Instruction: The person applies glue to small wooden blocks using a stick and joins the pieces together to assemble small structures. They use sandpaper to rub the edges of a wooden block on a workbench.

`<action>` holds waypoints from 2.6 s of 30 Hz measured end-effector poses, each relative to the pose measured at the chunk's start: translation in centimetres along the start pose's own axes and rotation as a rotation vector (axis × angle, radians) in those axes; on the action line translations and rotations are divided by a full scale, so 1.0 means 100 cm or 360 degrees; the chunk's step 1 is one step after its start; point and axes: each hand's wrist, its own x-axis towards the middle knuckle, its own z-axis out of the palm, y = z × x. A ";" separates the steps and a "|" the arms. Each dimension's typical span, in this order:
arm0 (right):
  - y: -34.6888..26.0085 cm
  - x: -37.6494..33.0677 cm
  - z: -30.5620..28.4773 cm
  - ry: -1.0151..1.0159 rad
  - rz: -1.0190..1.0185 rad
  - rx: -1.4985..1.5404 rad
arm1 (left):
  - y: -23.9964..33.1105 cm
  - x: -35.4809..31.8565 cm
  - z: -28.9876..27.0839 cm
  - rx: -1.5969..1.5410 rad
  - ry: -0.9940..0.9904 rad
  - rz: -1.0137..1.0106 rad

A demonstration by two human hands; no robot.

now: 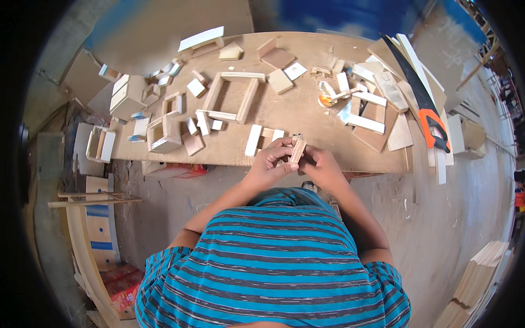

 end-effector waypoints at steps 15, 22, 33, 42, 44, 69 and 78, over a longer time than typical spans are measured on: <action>0.009 -0.022 0.019 0.0130 0.0534 0.1319 | -0.024 -0.034 -0.028 -0.0087 -0.0158 -0.0107; 0.060 -0.004 -0.025 0.0401 0.0263 0.0186 | -0.048 -0.013 -0.006 0.0059 -0.0015 -0.0312; 0.045 0.036 -0.080 0.0630 0.0347 -0.1560 | -0.031 0.024 0.030 0.0968 0.0116 -0.0112; 0.041 0.014 -0.079 0.0604 -0.0307 -0.1306 | -0.073 0.055 0.054 0.1070 0.0161 0.0012; 0.049 0.002 -0.077 0.0404 -0.0206 -0.0723 | -0.069 0.052 0.060 0.1087 0.0202 0.0032; 0.048 0.010 -0.067 0.0549 -0.0521 -0.1332 | -0.076 0.035 0.058 0.2120 0.0152 0.0126; 0.047 0.022 -0.072 0.0618 -0.0269 -0.1391 | -0.076 0.038 0.055 0.2154 0.0090 0.0097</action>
